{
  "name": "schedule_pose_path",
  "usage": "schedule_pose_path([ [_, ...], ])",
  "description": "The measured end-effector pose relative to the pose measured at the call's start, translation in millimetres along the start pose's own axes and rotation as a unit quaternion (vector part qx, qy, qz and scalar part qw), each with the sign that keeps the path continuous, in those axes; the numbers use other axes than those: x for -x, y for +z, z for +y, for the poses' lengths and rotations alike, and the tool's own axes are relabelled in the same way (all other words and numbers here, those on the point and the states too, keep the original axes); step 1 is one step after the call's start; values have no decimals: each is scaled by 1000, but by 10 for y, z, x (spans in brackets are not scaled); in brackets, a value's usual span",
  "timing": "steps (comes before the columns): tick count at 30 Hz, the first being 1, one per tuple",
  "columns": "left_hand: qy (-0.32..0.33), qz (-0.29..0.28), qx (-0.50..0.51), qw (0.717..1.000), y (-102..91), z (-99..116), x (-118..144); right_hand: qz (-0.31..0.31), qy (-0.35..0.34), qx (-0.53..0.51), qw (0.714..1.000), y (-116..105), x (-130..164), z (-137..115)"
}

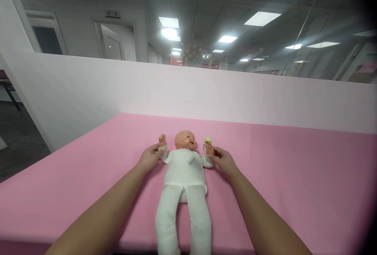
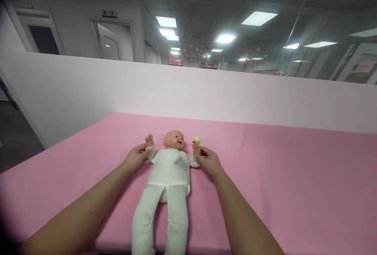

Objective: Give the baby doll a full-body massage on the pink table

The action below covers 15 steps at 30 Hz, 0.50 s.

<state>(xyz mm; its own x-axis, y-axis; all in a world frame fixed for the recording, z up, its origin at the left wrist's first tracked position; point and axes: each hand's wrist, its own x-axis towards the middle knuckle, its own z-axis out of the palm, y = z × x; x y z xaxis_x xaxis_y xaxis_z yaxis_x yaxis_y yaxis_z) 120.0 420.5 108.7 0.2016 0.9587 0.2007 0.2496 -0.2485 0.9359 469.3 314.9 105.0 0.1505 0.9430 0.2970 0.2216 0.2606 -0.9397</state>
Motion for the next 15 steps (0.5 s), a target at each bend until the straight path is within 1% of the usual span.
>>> schedule_pose_path([
  [2,-25,4,10,1000,-30,-65,-45,34,7,-10,999,-40,-46,81],
  [4,-46,13,16,999,-56,-111,-78,71,30,-24,997,-69,-80,129],
  [7,-70,32,28,997,-84,-155,-108,117,107,-54,986,-108,-108,177],
  [10,-106,53,60,991,-98,-177,-130,146,177,-54,972,-160,-124,258],
  [12,-145,65,109,981,-102,-176,-144,150,185,-45,970,-198,-135,329],
  [15,-185,69,157,968,-110,-150,-159,148,151,-45,976,-234,-148,418],
])
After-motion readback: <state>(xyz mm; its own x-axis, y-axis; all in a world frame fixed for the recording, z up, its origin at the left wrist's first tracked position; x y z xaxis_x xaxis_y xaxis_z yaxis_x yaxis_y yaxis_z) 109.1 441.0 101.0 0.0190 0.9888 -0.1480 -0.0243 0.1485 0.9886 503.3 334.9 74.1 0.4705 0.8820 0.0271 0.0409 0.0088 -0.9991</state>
